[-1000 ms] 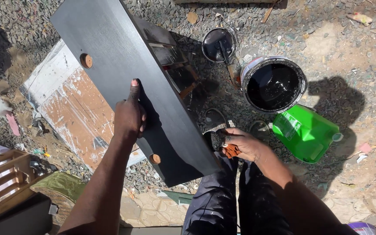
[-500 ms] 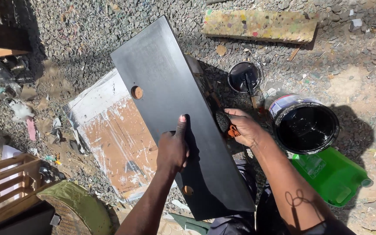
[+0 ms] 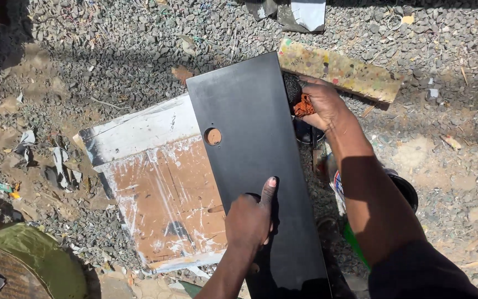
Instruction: Applying black paint or stain to a wooden furniture panel using a sponge applicator
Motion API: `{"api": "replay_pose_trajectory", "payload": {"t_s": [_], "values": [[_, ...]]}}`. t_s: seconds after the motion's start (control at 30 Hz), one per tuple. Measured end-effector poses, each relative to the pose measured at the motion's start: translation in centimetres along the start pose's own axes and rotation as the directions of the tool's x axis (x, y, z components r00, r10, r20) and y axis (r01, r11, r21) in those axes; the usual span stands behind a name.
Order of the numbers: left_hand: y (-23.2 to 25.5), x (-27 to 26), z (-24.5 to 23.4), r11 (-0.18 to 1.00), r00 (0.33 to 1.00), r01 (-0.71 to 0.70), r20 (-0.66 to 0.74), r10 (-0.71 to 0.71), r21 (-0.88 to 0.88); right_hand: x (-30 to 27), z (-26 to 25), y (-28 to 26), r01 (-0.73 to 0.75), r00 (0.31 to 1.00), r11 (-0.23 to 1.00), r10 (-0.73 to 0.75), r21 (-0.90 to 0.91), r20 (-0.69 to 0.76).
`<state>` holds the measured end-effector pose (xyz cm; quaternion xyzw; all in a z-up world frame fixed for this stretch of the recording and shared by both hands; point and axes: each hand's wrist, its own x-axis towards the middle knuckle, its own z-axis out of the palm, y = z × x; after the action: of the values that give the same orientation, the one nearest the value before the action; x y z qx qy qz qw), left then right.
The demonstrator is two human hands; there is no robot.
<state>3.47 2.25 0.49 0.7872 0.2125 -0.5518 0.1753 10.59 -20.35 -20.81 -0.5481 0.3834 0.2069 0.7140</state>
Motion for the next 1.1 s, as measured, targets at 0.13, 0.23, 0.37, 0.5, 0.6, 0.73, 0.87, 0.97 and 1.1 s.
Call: {"api": "replay_pose_trajectory", "payload": {"t_s": [0.13, 0.23, 0.37, 0.5, 0.6, 0.73, 0.87, 0.97, 1.1], "values": [[-0.5, 0.3, -0.6, 1.000, 0.999, -0.018, 0.033, 0.018, -0.013, 2.5, 0.7, -4.5, 0.072, 0.996, 0.985, -0.081, -0.158, -0.047], [-1.1, 0.9, -0.6, 1.000, 0.999, -0.024, 0.040, 0.024, -0.005, 1.1, 2.5, -9.5, -0.036, 0.994, 0.999, 0.040, 0.040, -0.101], [-1.7, 1.0, -0.6, 0.998, 0.997, -0.067, 0.029, 0.067, 0.003, 0.8, 2.1, -13.5, 0.542, 0.840, 0.838, -0.540, 0.063, -0.044], [-2.0, 0.3, -0.8, 0.997, 0.997, -0.074, 0.024, 0.075, -0.026, -6.4, 5.3, -16.9, 0.641, 0.691, 0.467, -0.697, -0.610, 0.192], [-2.2, 0.0, -0.8, 0.997, 0.997, -0.072, 0.030, 0.073, -0.027, -8.9, 4.8, -14.7, 0.532, 0.818, 0.310, -0.429, -0.788, 0.383], [-3.8, 0.7, 0.2, 0.978, 0.982, -0.191, -0.033, 0.188, -0.085, -18.5, 2.8, -10.3, 0.186, 0.951, 0.461, 0.139, -0.868, 0.277], [-4.9, 0.7, 0.9, 0.960, 0.963, -0.260, -0.099, 0.250, -0.100, -22.6, -3.3, 0.9, 0.166, 0.970, 0.867, -0.057, -0.470, 0.238], [-7.2, 1.2, 2.6, 0.919, 0.938, -0.333, -0.179, 0.298, -0.213, -26.1, -5.3, 9.0, 0.069, 0.996, 0.972, -0.054, -0.226, 0.071], [-12.9, 3.0, 6.2, 0.774, 0.867, -0.453, -0.422, 0.265, -0.443, -28.2, -7.2, 16.7, -0.118, 0.992, 0.988, 0.111, -0.099, -0.067]]}}
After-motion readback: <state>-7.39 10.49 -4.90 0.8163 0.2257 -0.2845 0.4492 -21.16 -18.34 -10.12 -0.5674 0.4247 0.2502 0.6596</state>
